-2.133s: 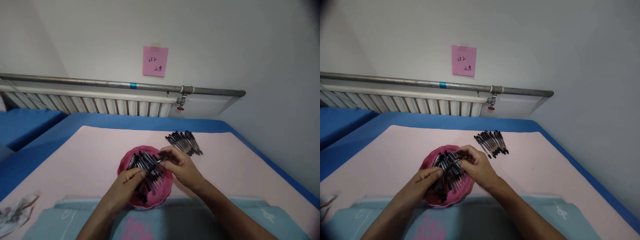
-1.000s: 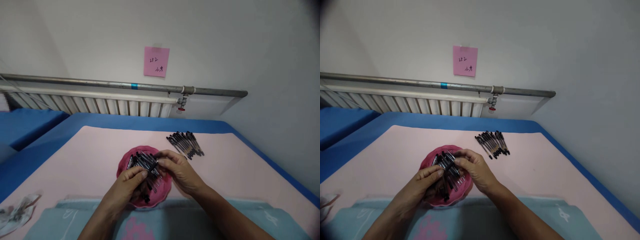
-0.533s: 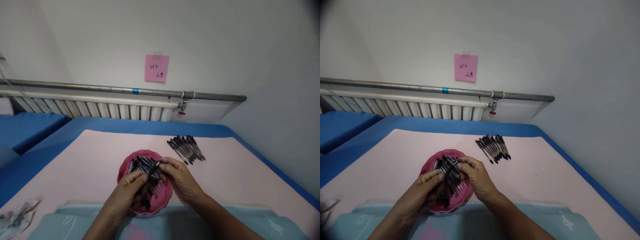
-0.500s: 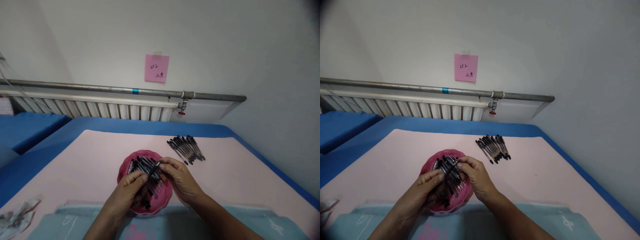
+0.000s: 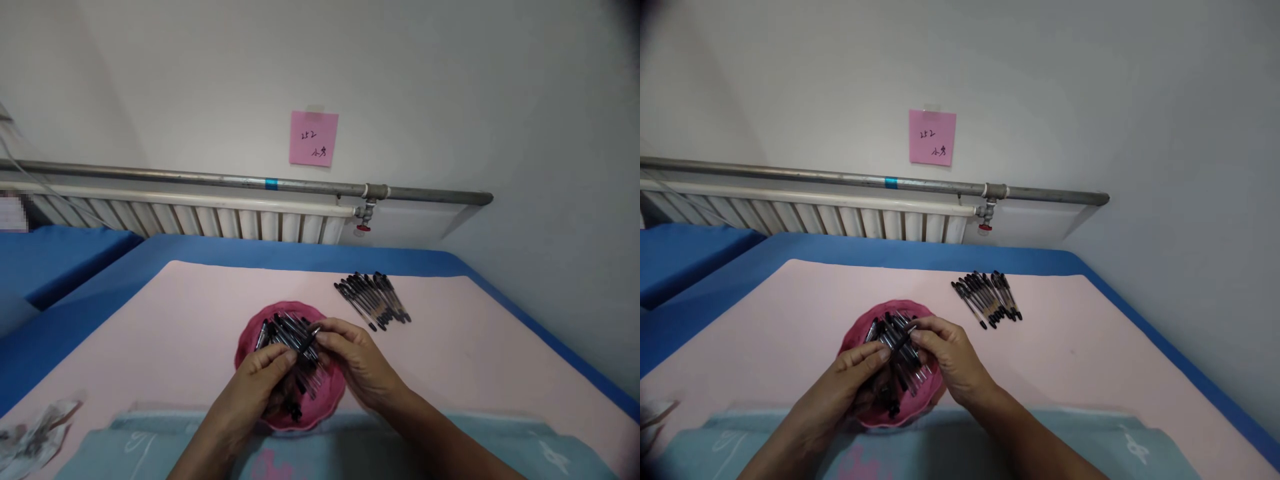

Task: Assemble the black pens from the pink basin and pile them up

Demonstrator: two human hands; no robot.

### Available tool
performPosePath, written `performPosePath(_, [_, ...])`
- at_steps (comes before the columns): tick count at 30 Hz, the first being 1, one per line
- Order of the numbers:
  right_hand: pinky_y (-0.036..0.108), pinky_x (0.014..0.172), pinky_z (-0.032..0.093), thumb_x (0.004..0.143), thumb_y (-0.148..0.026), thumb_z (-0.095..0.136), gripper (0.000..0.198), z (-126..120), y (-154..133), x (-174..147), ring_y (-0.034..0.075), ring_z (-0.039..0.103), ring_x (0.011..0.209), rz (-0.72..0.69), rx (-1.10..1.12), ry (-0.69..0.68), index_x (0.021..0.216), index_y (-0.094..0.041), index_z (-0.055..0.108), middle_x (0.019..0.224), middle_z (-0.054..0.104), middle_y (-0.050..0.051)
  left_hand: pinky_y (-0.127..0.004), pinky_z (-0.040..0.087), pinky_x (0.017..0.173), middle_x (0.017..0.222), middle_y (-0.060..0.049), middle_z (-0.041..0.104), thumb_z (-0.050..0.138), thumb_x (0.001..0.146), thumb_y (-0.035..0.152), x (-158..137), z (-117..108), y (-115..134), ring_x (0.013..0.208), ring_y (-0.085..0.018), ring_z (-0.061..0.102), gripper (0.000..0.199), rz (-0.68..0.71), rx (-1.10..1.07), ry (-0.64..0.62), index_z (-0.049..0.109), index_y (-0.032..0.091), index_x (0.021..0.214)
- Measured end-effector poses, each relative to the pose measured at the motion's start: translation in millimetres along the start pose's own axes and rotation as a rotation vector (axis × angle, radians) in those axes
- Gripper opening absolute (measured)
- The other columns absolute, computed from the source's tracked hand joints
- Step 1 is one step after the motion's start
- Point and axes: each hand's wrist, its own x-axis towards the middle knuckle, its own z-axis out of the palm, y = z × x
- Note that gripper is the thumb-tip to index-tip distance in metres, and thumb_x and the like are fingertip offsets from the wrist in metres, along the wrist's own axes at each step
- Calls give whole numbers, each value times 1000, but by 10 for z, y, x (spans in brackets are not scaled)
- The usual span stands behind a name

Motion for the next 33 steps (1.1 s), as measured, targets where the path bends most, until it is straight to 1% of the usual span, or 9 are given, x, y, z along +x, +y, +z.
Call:
performPosePath(3, [23,51,33,66,-33,74,20,-10,10,7,7,42,48,-19,-27,32,74,-17,65,54,53,-5,-24,8,40,46,9,34,66,70,51,9,-1,-4,37,-2,20,38,-9,11,8,48,18,70])
performPosePath(7, [24,52,33,67,-35,73,25,-15,20,11,8,44,49,-14,-24,3,83,-17,67,55,54,-5,-24,8,40,46,10,33,66,70,51,15,9,-12,38,-2,19,38,-4,9,10,49,17,69])
performPosePath(10, [23,51,31,69,-35,72,20,-14,23,8,8,42,48,-28,-67,41,73,-16,65,52,51,-5,-24,9,41,47,9,33,69,67,52,20,13,-22,39,-3,21,39,3,1,15,51,17,69])
performPosePath(15, [22,51,31,70,-32,71,21,-8,17,5,7,43,48,-14,-31,17,82,-16,67,57,55,-4,-23,11,42,48,9,36,70,65,54,39,0,-38,40,-3,23,42,0,12,31,52,16,71])
performPosePath(18, [21,50,30,69,-32,72,18,1,12,-3,6,42,46,-19,-39,47,71,-16,64,55,53,-5,-23,9,41,46,10,33,68,65,56,39,-2,-35,38,-3,20,43,-5,31,30,50,17,70])
performPosePath(24, [22,51,32,69,-31,72,21,7,23,-11,7,44,48,-12,-38,48,81,-15,69,56,55,-4,-22,11,41,47,9,32,66,70,51,50,-16,-56,40,-4,21,37,25,47,22,55,16,73])
performPosePath(26, [22,51,32,68,-31,72,18,3,32,-6,7,43,48,-19,-41,67,75,-15,68,55,55,-4,-22,16,42,50,8,37,64,73,48,68,-33,-79,42,-5,26,34,72,76,23,57,15,72])
performPosePath(30, [23,49,31,69,-31,71,17,-1,42,-4,7,42,46,-37,-31,72,73,-16,66,53,53,-5,-22,34,54,68,0,56,60,79,40,79,-43,-90,60,-10,44,25,220,196,50,66,16,78])
performPosePath(33, [22,49,30,68,-32,72,18,0,47,-10,7,40,46,-51,-29,87,70,-16,64,52,52,-5,-25,39,62,76,-3,63,57,80,36,60,-17,-64,69,-15,50,22,298,329,97,69,17,81])
